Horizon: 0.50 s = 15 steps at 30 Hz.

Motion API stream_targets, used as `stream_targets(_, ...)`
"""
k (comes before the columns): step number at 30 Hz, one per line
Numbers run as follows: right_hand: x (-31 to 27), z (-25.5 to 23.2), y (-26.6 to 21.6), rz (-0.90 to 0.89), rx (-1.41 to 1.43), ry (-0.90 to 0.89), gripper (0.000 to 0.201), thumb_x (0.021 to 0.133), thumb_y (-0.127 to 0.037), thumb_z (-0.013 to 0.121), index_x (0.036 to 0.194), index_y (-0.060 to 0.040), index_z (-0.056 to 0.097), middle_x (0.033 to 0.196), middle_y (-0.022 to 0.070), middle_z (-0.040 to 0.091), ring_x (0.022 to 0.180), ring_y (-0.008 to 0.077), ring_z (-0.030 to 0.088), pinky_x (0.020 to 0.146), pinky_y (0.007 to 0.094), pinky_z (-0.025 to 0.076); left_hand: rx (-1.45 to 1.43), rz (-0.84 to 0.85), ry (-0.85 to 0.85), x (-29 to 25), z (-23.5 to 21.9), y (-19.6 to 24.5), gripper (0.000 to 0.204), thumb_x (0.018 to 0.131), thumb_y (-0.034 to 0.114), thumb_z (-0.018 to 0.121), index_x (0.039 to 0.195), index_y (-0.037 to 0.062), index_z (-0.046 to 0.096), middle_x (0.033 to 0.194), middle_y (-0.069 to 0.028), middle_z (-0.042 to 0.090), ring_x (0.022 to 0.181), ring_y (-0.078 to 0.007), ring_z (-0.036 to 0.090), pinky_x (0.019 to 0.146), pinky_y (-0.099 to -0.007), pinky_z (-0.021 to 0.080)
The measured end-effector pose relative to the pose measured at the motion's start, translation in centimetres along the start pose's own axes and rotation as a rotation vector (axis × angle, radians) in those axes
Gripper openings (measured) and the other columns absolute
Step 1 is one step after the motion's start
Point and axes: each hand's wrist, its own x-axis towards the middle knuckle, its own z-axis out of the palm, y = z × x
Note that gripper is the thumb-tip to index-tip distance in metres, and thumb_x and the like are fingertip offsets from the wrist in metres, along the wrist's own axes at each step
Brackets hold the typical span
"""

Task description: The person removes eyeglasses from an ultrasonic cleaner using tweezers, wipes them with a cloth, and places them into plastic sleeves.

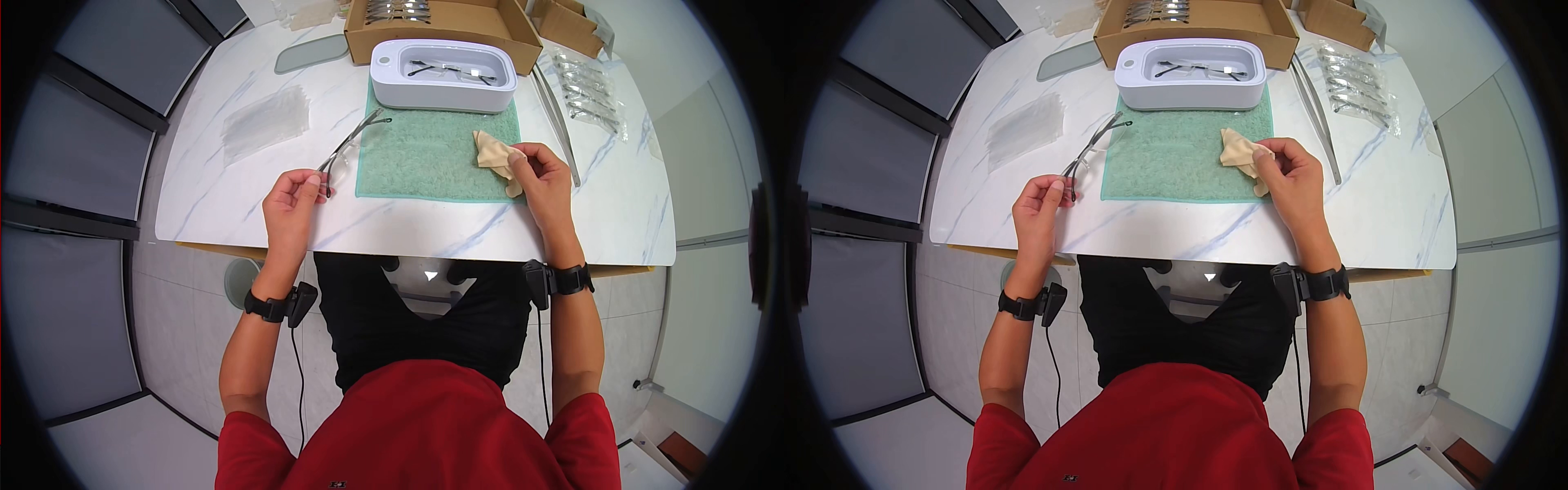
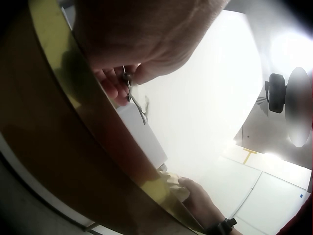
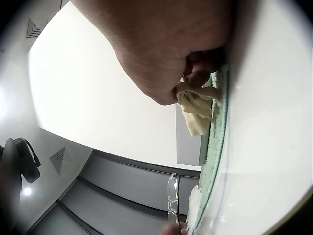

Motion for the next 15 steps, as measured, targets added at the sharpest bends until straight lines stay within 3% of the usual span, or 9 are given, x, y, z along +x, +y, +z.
stream_targets(15, -0.03, 0.01, -0.05, -0.004, 0.022, -0.007, 0.02, 0.094, -0.014, 0.07, 0.106, 0.0024, 0.072, 0.074, -0.005, 0.059, 0.065, 0.0005, 0.047, 0.058, 0.0184, 0.038, -0.011, 0.016, -0.018, -0.09, 0.0, -0.22, 0.013, 0.101, 0.007, 0.063, 0.108, -0.0031, 0.065, 0.099, -0.0108, 0.073, 0.083, -0.0132, 0.067, 0.077, -0.0251, 0.053)
